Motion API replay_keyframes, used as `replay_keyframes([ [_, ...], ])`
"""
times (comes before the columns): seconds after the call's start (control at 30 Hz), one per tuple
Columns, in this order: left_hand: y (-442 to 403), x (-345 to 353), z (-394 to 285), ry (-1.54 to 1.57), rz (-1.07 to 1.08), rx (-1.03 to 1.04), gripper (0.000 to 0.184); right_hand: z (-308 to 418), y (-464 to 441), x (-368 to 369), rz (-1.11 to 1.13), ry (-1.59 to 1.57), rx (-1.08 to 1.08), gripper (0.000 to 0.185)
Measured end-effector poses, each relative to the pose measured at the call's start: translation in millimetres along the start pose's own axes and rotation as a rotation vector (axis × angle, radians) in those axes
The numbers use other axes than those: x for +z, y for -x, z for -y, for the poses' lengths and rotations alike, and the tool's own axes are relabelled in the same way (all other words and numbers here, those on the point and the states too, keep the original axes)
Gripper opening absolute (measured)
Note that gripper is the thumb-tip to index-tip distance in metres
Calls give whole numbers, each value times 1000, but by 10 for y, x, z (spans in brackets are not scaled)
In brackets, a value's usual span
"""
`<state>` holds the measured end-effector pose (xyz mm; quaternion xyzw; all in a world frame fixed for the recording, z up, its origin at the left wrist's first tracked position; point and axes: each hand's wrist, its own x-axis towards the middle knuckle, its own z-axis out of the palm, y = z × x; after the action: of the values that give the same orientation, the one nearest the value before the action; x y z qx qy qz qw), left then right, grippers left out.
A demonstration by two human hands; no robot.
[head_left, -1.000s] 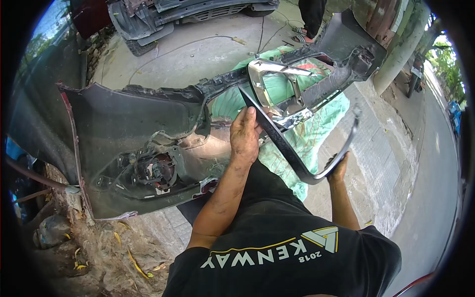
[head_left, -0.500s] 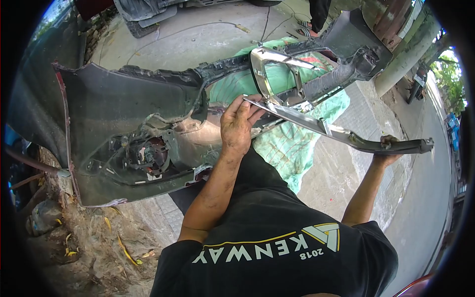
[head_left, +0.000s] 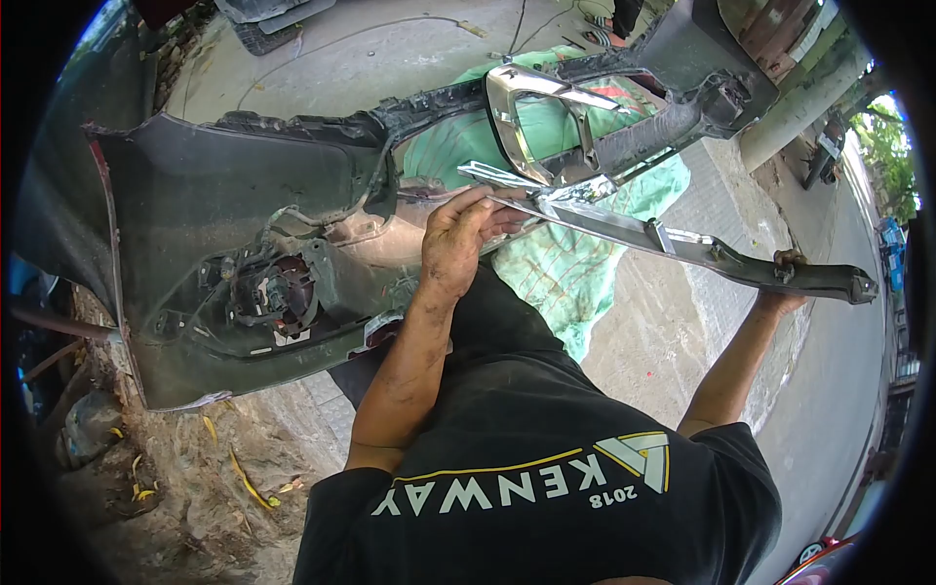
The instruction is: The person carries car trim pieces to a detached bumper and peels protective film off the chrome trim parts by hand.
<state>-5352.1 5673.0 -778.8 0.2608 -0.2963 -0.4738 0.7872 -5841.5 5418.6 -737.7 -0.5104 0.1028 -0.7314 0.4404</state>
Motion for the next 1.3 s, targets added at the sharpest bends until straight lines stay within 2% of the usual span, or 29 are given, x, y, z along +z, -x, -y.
replay_keyframes([
  [0.1,15,-20,16,63,97,19,25,-58,-1,-57,-31,20,39,36],
  [0.3,44,45,-10,-7,136,3,25,-163,46,-97,-132,44,127,36],
  [0.37,50,47,10,-5,118,10,26,-202,37,-172,-159,108,114,36],
  [0.57,45,59,55,-72,62,69,25,-222,15,-249,-104,-33,169,35],
  [0.7,53,93,49,-118,29,74,27,-230,33,-184,-141,13,149,35],
  [0.8,40,101,-7,13,53,31,28,-221,29,-146,-141,40,134,34],
  [0.87,38,93,-24,-30,64,47,29,-238,18,-134,-83,68,110,33],
  [0.97,33,104,-57,-65,63,68,30,-244,-7,-27,-177,22,97,32],
  [1.17,97,54,-94,-177,6,61,32,-279,-10,12,-138,15,80,31],
  [1.23,101,99,-105,-285,-12,94,33,-268,103,69,-122,340,3,30],
  [1.3,115,44,-24,-159,-11,79,36,-346,85,39,-149,212,-73,37],
])
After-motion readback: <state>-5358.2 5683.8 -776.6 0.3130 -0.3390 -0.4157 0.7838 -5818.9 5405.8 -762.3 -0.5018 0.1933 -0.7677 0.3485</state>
